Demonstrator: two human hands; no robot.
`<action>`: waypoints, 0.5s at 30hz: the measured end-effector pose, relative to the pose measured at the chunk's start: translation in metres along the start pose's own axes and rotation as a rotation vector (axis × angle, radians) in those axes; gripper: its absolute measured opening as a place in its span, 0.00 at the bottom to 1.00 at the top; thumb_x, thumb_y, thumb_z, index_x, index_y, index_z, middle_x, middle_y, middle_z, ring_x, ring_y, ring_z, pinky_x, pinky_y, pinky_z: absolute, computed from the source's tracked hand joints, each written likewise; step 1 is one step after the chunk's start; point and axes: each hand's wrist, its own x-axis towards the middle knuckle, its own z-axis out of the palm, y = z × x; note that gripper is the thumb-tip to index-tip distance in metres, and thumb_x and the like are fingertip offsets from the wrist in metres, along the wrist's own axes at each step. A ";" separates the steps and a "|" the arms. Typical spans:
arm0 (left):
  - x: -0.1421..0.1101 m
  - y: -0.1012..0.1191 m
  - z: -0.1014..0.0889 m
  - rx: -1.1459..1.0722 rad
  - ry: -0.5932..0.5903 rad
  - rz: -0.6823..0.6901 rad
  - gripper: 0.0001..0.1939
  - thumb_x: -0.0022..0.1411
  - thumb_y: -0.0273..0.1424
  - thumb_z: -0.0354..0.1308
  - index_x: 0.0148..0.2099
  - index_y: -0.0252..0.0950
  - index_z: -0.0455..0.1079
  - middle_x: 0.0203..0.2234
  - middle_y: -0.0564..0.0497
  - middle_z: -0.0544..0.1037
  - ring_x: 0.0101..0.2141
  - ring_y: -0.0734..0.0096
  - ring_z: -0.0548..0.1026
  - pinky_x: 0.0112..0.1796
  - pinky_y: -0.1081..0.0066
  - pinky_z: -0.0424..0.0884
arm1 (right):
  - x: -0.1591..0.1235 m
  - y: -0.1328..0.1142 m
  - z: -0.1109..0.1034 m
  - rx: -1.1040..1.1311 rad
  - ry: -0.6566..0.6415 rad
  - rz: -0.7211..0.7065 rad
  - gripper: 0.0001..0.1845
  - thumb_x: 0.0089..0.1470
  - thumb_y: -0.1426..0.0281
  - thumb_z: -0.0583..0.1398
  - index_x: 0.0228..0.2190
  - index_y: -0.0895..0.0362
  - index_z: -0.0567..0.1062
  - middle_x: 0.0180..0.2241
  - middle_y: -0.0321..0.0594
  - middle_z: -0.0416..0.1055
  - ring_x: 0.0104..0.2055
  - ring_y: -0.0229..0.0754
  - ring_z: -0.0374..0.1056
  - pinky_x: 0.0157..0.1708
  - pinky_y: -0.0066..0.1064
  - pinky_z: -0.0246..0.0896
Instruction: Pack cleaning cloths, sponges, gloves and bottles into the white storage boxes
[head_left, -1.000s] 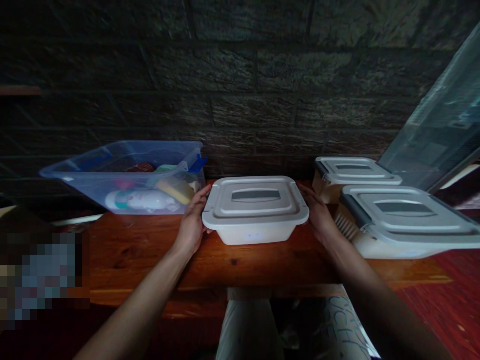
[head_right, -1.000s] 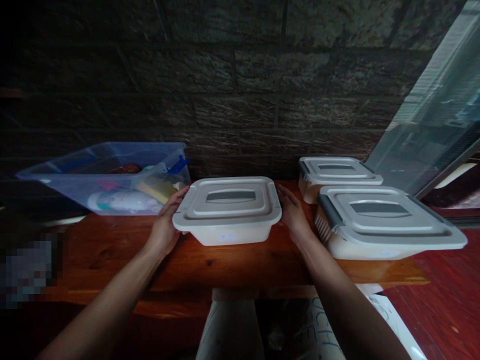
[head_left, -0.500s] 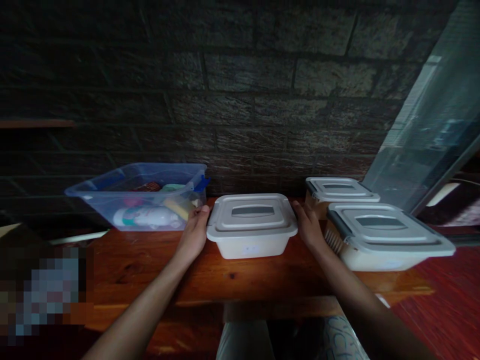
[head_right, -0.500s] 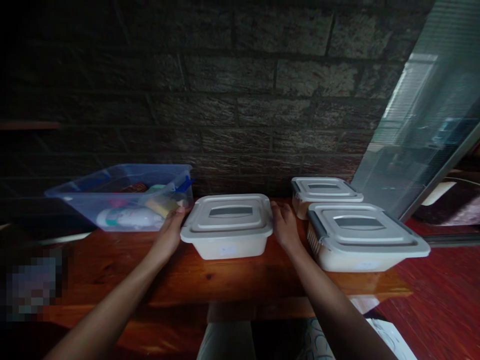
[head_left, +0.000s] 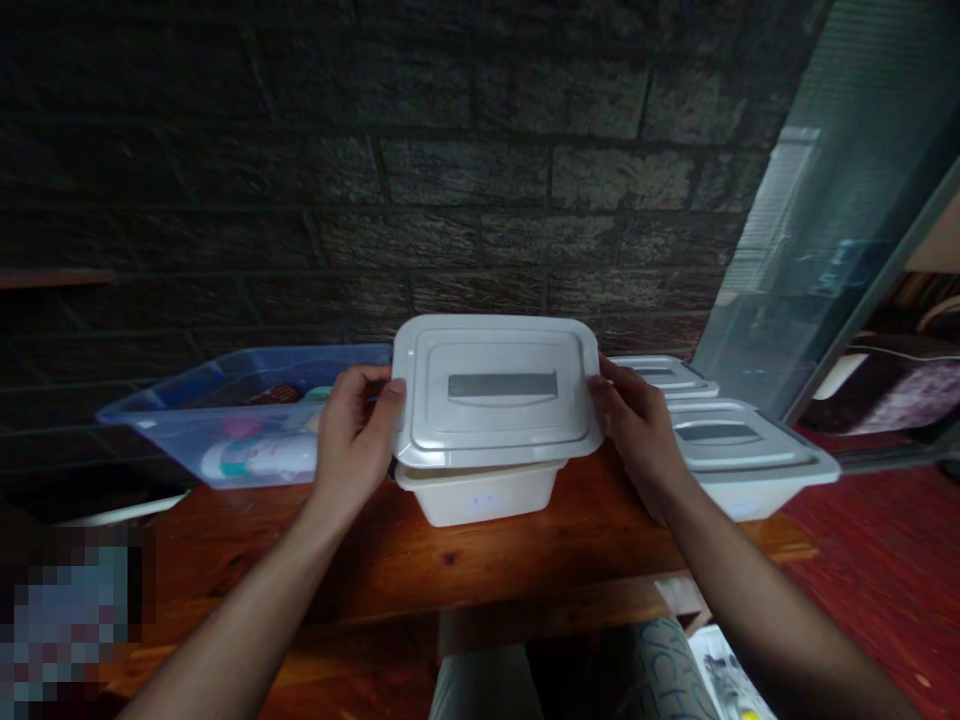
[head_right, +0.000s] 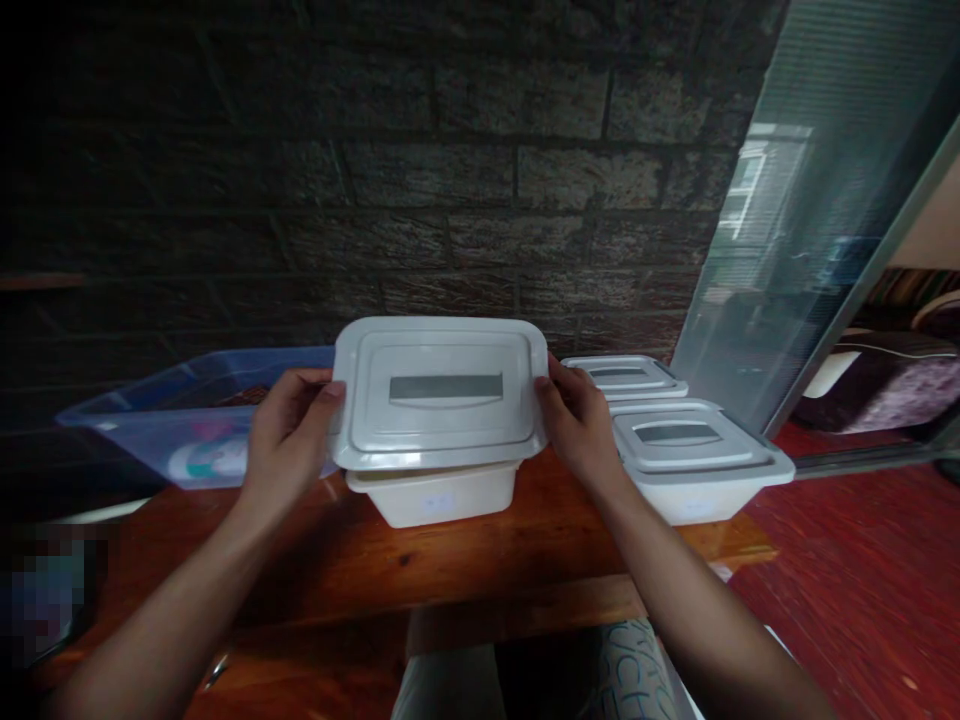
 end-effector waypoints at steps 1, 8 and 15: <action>0.003 0.006 0.005 -0.015 -0.011 0.040 0.12 0.66 0.39 0.62 0.47 0.39 0.73 0.36 0.53 0.78 0.33 0.69 0.73 0.34 0.73 0.67 | 0.002 -0.005 -0.010 0.012 0.009 0.018 0.25 0.64 0.56 0.58 0.56 0.53 0.78 0.45 0.44 0.78 0.46 0.49 0.72 0.46 0.38 0.65; 0.027 0.036 0.062 0.224 0.002 0.417 0.10 0.62 0.41 0.68 0.40 0.40 0.80 0.35 0.52 0.77 0.36 0.68 0.74 0.37 0.71 0.69 | 0.021 -0.009 -0.095 0.228 0.096 0.131 0.23 0.63 0.52 0.58 0.45 0.56 0.82 0.47 0.46 0.79 0.44 0.46 0.76 0.39 0.33 0.69; 0.014 0.068 0.146 0.148 -0.095 0.397 0.17 0.64 0.44 0.65 0.50 0.41 0.83 0.38 0.51 0.86 0.36 0.61 0.82 0.41 0.65 0.75 | 0.029 0.004 -0.184 0.422 0.239 0.256 0.29 0.59 0.45 0.60 0.35 0.59 0.80 0.39 0.49 0.80 0.41 0.47 0.79 0.44 0.33 0.74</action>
